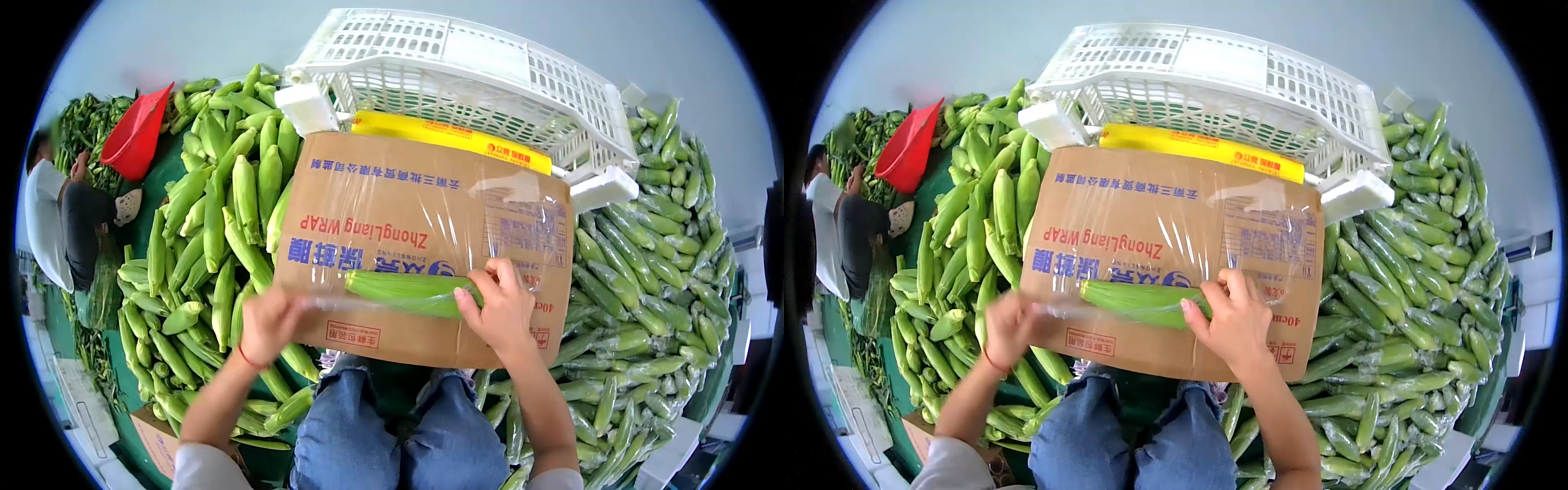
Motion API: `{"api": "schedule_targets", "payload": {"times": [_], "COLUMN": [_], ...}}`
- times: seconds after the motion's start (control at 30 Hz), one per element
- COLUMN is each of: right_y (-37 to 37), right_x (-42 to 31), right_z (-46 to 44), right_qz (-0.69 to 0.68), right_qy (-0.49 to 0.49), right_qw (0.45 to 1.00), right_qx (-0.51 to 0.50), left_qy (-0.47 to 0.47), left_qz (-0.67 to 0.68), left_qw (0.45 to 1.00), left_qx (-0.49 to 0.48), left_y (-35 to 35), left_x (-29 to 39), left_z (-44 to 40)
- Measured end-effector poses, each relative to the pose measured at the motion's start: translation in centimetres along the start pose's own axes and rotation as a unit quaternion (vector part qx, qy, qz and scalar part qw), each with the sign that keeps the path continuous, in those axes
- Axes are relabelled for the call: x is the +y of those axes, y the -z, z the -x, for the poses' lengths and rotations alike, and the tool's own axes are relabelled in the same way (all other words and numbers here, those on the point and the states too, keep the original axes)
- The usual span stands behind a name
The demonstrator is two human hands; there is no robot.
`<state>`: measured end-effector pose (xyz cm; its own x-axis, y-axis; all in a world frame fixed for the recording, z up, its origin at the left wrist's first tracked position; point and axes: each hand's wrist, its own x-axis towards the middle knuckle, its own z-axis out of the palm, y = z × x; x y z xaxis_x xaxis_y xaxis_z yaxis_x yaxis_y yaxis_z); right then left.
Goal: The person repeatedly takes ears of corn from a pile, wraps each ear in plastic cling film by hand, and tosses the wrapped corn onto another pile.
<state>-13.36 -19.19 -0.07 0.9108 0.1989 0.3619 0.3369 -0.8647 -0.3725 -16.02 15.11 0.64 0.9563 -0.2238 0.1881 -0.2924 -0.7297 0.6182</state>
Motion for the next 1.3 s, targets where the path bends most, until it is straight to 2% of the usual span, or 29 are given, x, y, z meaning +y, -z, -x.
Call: {"api": "schedule_targets", "payload": {"times": [0.07, 0.13, 0.2, 0.27, 0.3, 0.33, 0.4, 0.43, 0.53, 0.57, 0.6, 0.67, 0.73, 0.8, 0.9, 1.0, 1.03, 1.07, 1.13, 1.2, 1.23, 1.27, 1.3], "right_y": [-0.4, -0.9, -1.1, 0.5, 1.2, 1.5, 2.1, 3.1, 3.0, 2.2, 1.6, 0.2, -1.4, -2.6, -3.1, -2.5, -1.5, -0.1, 3.7, 6.3, 6.8, 6.3, 5.7], "right_x": [0.6, 0.9, 1.0, 0.5, 0.2, -0.3, -1.5, -2.0, -1.9, -1.2, -1.1, -0.9, 0.2, -0.3, -0.4, -1.1, -1.5, -2.1, -4.6, -4.7, -3.2, -2.1, -1.2], "right_z": [-0.2, -0.4, -0.4, -0.1, -0.1, 0.1, 1.1, 0.0, 0.6, 1.0, 0.5, -2.1, -5.9, -9.0, -11.7, -8.4, -6.8, -5.0, -2.2, 0.6, 1.8, 2.7, 3.7], "right_qz": [-0.010, -0.024, -0.040, -0.011, 0.001, -0.026, -0.080, -0.094, -0.016, 0.000, 0.027, 0.086, 0.087, 0.086, 0.098, 0.045, 0.026, 0.005, 0.011, -0.056, -0.118, -0.213, -0.305], "right_qy": [0.035, 0.050, 0.045, -0.056, -0.108, -0.117, -0.129, -0.202, -0.044, 0.033, 0.089, 0.200, 0.232, 0.240, 0.230, 0.283, 0.278, 0.269, 0.194, 0.086, 0.025, -0.102, -0.228], "right_qw": [0.999, 0.998, 0.998, 0.990, 0.972, 0.964, 0.939, 0.889, 0.983, 0.991, 0.987, 0.969, 0.965, 0.964, 0.942, 0.934, 0.926, 0.916, 0.823, 0.816, 0.825, 0.836, 0.823], "right_qx": [0.004, 0.018, 0.036, -0.131, -0.209, -0.238, -0.308, -0.400, -0.175, -0.130, -0.129, -0.112, -0.084, -0.078, -0.226, -0.213, -0.256, -0.297, -0.533, -0.570, -0.552, -0.495, -0.421], "left_qy": [-0.124, -0.118, -0.131, -0.122, -0.111, -0.099, -0.153, -0.127, -0.138, -0.131, -0.127, -0.171, -0.187, -0.176, -0.141, -0.132, -0.140, -0.149, -0.127, -0.102, -0.153, -0.192, -0.230], "left_qz": [0.055, 0.067, -0.066, -0.144, -0.109, -0.075, -0.118, -0.125, -0.182, -0.188, -0.196, -0.204, -0.191, -0.180, -0.217, -0.238, -0.243, -0.248, -0.193, -0.110, -0.032, 0.016, 0.065], "left_qw": [0.989, 0.986, 0.939, 0.943, 0.954, 0.963, 0.962, 0.960, 0.965, 0.969, 0.971, 0.960, 0.946, 0.929, 0.913, 0.903, 0.902, 0.899, 0.916, 0.940, 0.974, 0.979, 0.971], "left_qx": [0.052, -0.095, -0.310, -0.273, -0.256, -0.239, -0.191, -0.214, -0.131, -0.097, -0.060, -0.082, -0.181, -0.272, -0.315, -0.331, -0.329, -0.329, -0.328, -0.305, -0.162, -0.071, 0.016], "left_y": [0.2, -2.9, -6.7, -6.0, -5.2, -4.6, -4.7, -5.0, -6.9, -7.5, -8.1, -7.9, -8.3, -8.6, -9.1, -8.4, -8.2, -8.1, -7.7, -6.9, -7.0, -7.4, -6.9], "left_x": [2.6, 2.8, 4.2, 7.6, 9.0, 9.7, 10.0, 9.6, 6.9, 5.7, 4.4, 2.1, 1.6, 1.9, 2.1, 3.1, 3.2, 3.2, 2.7, 2.4, 2.4, 2.6, 4.4], "left_z": [-8.0, -13.6, -14.7, -11.4, -8.1, -4.8, -1.0, -1.4, -6.3, -8.6, -11.3, -16.8, -20.5, -22.6, -22.9, -23.5, -23.2, -23.1, -23.1, -22.6, -21.4, -19.7, -17.3]}}
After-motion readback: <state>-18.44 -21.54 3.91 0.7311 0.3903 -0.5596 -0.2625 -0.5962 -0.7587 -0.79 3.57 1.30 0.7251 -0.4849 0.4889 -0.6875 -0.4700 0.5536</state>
